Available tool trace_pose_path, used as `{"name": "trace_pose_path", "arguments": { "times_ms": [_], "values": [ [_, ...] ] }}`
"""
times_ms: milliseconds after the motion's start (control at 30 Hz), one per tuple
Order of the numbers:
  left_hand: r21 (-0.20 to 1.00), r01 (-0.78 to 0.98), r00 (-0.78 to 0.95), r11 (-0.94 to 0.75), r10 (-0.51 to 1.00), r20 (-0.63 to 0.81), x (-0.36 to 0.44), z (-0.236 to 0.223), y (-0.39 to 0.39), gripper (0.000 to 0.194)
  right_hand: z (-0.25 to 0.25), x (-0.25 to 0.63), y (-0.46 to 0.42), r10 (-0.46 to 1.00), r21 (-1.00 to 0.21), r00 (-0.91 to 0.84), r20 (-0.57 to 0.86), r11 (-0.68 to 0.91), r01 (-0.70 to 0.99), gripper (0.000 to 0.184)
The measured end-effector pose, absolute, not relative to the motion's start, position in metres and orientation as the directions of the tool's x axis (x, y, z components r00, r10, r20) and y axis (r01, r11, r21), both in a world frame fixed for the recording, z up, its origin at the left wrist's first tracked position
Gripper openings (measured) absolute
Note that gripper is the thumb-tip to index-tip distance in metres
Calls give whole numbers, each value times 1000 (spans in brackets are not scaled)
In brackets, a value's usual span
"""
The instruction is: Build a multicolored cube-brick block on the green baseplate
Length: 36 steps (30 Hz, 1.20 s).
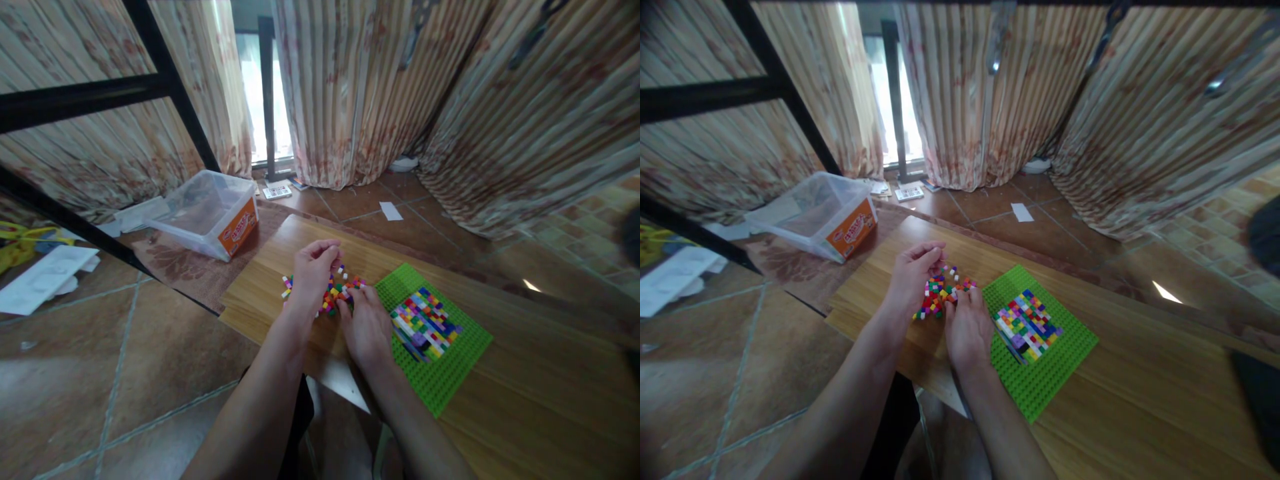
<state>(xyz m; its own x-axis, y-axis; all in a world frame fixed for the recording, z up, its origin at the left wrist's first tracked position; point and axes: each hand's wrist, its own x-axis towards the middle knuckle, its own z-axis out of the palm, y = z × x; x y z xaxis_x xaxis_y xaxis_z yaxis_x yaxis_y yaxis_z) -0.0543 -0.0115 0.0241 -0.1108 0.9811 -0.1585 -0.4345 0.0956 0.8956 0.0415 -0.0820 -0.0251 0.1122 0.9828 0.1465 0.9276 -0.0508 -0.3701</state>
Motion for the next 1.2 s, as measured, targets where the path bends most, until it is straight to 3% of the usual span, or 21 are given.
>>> {"name": "trace_pose_path", "arguments": {
  "times_ms": [100, 267, 400, 533, 633, 800, 1100, 1200],
  "values": [
    [904, -415, -95, 105, 983, -158, -55, 22, -12, 11, -30, 42, -82, 972, -382, 113, 204, -27, 924, 24],
    [956, -272, -20, 112, 992, -122, -55, 17, -12, 13, -26, 45, -86, 914, -523, 99, 393, 134, 841, 26],
    [977, -158, 284, 145, 954, -95, -56, 20, -19, 27, -6, 53, -92, 846, -613, 206, 492, 168, 772, 26],
    [974, -154, 518, 168, 853, -65, -54, 27, -27, 26, 9, 66, -96, 786, -657, 302, 539, 168, 735, 21],
    [971, -188, 520, 148, 853, -29, -48, 30, -30, 23, 10, 77, -99, 805, -753, 350, 479, 171, 636, 19],
    [960, -242, 532, 145, 847, 6, -36, 30, -32, 20, 11, 93, -103, 846, -934, 447, 289, 148, 324, 23],
    [970, -240, 550, 44, 829, 99, -7, 31, -43, 19, 21, 116, -117, 838, -959, 494, 231, 110, 263, 24],
    [972, -233, 533, 13, 838, 117, 2, 30, -45, 20, 18, 120, -117, 846, -990, 517, 134, 96, 100, 28]
  ]
}}
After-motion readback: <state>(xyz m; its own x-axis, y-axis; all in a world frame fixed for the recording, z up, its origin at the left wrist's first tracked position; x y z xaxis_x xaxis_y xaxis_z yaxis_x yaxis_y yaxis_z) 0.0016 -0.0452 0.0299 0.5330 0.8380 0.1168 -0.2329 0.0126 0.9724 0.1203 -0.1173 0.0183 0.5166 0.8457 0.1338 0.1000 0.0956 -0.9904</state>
